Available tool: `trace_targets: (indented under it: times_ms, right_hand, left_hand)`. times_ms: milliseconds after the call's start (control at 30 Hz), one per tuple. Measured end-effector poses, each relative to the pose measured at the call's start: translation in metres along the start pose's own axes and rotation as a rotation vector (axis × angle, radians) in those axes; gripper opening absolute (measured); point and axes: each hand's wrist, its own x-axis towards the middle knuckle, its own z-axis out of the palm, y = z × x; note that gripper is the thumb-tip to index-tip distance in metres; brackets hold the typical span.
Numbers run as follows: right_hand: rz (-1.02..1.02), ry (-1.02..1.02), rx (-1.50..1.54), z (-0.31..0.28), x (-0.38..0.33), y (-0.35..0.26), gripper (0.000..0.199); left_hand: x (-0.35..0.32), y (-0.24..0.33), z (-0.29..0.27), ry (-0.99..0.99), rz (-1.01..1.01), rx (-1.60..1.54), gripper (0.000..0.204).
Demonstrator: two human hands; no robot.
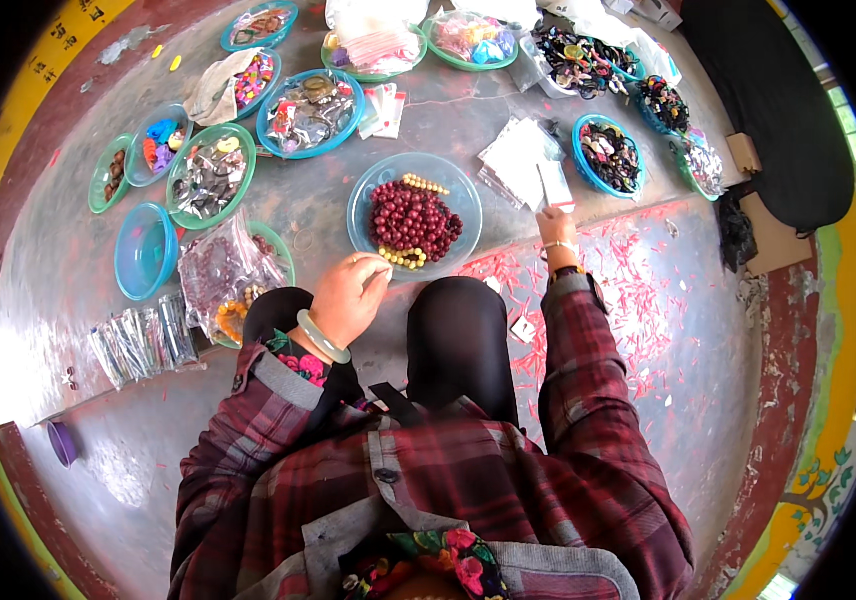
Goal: The person sits on the floor and repeatedly picks up beaded bracelets from a blue bowl, places them into small clear plastic bags, and sets the packaged items aside. The process involves handling the beads and bags by hand without tools.
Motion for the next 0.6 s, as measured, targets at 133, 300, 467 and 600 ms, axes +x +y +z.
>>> trace_targets:
  times_ms: [133,300,467,600]
  right_hand:
    - [0.012,-0.03,-0.017,0.006,0.032,-0.026,0.033]
    - [-0.051,-0.075,-0.117,0.018,0.047,-0.059,0.029]
    - [-0.119,-0.12,-0.304,0.04,0.066,-0.048,0.034]
    - [-0.063,-0.167,-0.352,0.049,0.078,-0.038,0.042]
  left_hand:
    - [0.006,0.004,0.005,-0.066,-0.001,0.009,0.009]
    - [0.01,0.003,0.004,-0.101,-0.014,0.05,0.008]
    - [0.017,0.002,0.006,-0.125,0.014,0.045,0.008]
    - [0.02,0.004,0.007,-0.149,0.009,0.029,0.008]
